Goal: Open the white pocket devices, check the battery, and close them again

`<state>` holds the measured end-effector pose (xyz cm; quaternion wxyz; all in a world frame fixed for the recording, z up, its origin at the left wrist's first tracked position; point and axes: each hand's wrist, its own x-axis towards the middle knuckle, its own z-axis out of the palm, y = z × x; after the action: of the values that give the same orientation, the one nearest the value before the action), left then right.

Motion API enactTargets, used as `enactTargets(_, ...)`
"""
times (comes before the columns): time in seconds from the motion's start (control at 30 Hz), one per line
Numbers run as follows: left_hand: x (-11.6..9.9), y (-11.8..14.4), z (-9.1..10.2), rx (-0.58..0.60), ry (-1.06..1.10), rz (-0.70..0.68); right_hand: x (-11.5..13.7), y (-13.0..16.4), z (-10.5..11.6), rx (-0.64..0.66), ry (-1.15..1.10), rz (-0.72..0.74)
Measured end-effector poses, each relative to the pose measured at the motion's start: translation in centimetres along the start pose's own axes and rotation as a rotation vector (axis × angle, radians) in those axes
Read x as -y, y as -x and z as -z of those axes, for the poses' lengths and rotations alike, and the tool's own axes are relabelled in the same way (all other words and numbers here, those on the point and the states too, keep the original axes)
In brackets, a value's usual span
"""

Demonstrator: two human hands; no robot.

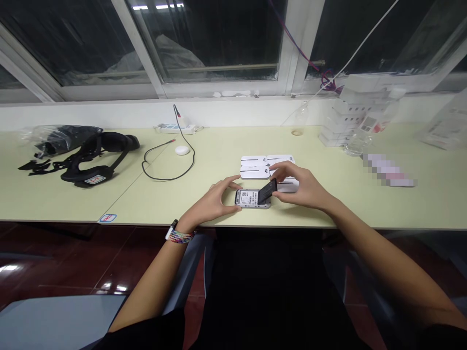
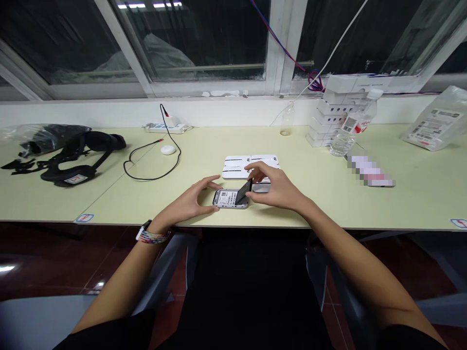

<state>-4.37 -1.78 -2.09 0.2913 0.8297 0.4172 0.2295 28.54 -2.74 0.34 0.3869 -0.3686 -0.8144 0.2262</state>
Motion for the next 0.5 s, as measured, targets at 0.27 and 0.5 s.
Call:
enactTargets(0.27, -0.1, 0.0, 0.0, 0.002, -0.001, 0.009, 2.3, -3.1, -1.7, 0.130, -0.178, -0.096)
enactTargets(0.5, 0.0, 0.0, -0.1, -0.004, -0.028, -0.008, 2.7, -4.1, -2.3, 0.222, 0.096, 0.115)
